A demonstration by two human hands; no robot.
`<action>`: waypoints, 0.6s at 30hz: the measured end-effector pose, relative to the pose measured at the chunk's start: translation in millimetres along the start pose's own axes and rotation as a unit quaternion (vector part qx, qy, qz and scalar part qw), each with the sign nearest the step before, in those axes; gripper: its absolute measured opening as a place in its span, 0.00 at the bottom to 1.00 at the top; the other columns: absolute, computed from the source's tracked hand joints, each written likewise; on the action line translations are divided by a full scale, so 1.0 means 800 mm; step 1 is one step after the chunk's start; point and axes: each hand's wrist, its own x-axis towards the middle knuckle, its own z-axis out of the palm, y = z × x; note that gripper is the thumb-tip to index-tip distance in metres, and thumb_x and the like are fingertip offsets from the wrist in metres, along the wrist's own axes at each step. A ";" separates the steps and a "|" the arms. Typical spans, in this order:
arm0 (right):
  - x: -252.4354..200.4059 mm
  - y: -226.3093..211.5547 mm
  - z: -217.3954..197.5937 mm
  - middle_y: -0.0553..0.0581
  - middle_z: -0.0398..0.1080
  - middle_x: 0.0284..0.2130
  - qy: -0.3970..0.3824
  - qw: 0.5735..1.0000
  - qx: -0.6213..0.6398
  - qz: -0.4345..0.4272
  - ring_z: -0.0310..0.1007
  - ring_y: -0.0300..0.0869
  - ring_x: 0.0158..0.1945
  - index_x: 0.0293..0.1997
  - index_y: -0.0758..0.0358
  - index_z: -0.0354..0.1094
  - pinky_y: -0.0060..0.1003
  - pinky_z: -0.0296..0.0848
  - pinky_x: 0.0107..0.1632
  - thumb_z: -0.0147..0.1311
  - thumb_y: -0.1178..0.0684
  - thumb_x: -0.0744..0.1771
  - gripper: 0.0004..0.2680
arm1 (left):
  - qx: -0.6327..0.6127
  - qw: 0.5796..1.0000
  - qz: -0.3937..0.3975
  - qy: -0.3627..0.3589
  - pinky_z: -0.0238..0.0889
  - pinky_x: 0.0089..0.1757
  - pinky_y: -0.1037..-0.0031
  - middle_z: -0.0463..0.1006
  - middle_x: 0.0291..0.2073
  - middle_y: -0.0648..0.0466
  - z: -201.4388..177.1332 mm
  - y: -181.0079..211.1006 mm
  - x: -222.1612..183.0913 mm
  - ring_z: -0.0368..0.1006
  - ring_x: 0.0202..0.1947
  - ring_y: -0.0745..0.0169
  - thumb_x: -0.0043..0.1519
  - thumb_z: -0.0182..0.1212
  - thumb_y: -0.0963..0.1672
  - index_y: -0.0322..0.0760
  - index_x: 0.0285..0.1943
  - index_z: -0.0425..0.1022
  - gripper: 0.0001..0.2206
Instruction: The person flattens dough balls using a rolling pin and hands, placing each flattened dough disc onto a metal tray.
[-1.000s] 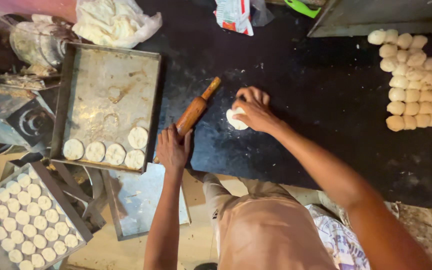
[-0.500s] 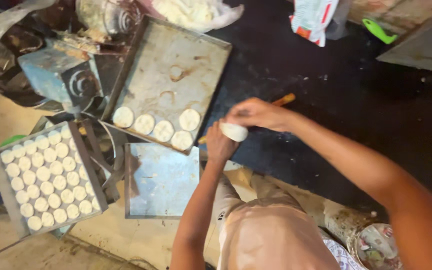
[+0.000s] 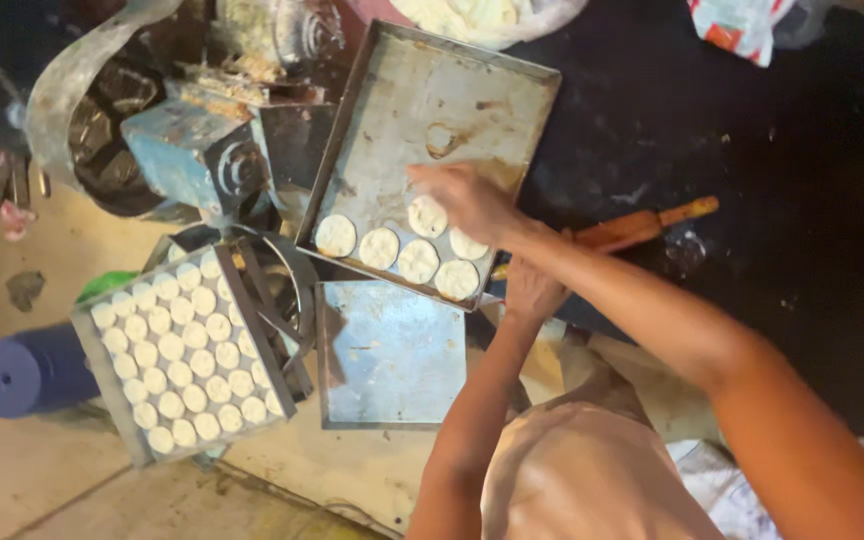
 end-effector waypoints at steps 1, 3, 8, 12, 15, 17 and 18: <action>-0.006 -0.006 0.010 0.62 0.72 0.60 0.011 1.000 0.001 0.006 0.71 0.49 0.64 0.68 0.64 0.66 0.53 0.66 0.68 0.44 0.40 0.73 0.20 | -0.009 0.999 -0.014 -0.038 0.66 0.51 0.49 0.75 0.50 0.40 0.007 -0.001 -0.004 0.73 0.52 0.37 0.64 0.56 0.47 0.31 0.70 0.70 0.25; -0.009 -0.019 0.030 0.77 0.59 0.66 -0.140 0.879 -0.390 -0.234 0.58 0.58 0.67 0.67 0.80 0.54 0.63 0.40 0.68 0.41 0.27 0.66 0.36 | 0.019 0.997 0.001 -0.075 0.65 0.49 0.48 0.75 0.51 0.39 0.006 -0.004 -0.001 0.72 0.50 0.36 0.63 0.57 0.48 0.30 0.68 0.70 0.25; -0.028 -0.027 0.026 0.69 0.55 0.70 -0.253 0.895 -0.366 -0.030 0.48 0.53 0.77 0.69 0.77 0.52 0.59 0.35 0.77 0.37 0.23 0.69 0.36 | 0.192 0.956 0.124 -0.184 0.67 0.50 0.54 0.73 0.55 0.41 -0.011 0.007 0.011 0.71 0.54 0.43 0.60 0.58 0.48 0.30 0.65 0.69 0.25; -0.054 -0.019 0.017 0.63 0.56 0.71 -0.234 0.892 -0.388 -0.005 0.48 0.50 0.79 0.70 0.71 0.55 0.54 0.36 0.82 0.35 0.23 0.68 0.35 | 0.179 0.973 0.102 -0.105 0.69 0.46 0.54 0.74 0.49 0.42 -0.009 0.006 0.019 0.73 0.48 0.42 0.65 0.64 0.50 0.31 0.61 0.71 0.22; -0.064 -0.023 0.012 0.62 0.53 0.72 -0.236 0.885 -0.402 -0.008 0.44 0.50 0.79 0.71 0.68 0.53 0.54 0.34 0.79 0.33 0.22 0.68 0.35 | 0.123 0.990 0.068 -0.017 0.69 0.41 0.53 0.77 0.45 0.41 -0.006 0.014 0.024 0.74 0.42 0.39 0.60 0.68 0.52 0.29 0.58 0.73 0.25; -0.074 -0.029 0.000 0.61 0.51 0.73 -0.219 0.878 -0.425 -0.017 0.41 0.51 0.79 0.72 0.66 0.51 0.53 0.34 0.78 0.32 0.22 0.67 0.35 | 0.108 0.993 0.048 -0.024 0.68 0.38 0.53 0.78 0.44 0.40 -0.012 0.018 0.023 0.74 0.39 0.38 0.55 0.68 0.52 0.30 0.57 0.74 0.27; -0.075 -0.027 -0.011 0.60 0.50 0.74 -0.209 0.878 -0.431 -0.018 0.40 0.51 0.79 0.72 0.65 0.51 0.53 0.33 0.77 0.32 0.22 0.67 0.35 | 0.102 0.993 0.040 -0.033 0.68 0.38 0.52 0.78 0.43 0.40 -0.012 0.020 0.026 0.74 0.38 0.38 0.58 0.69 0.52 0.30 0.57 0.74 0.25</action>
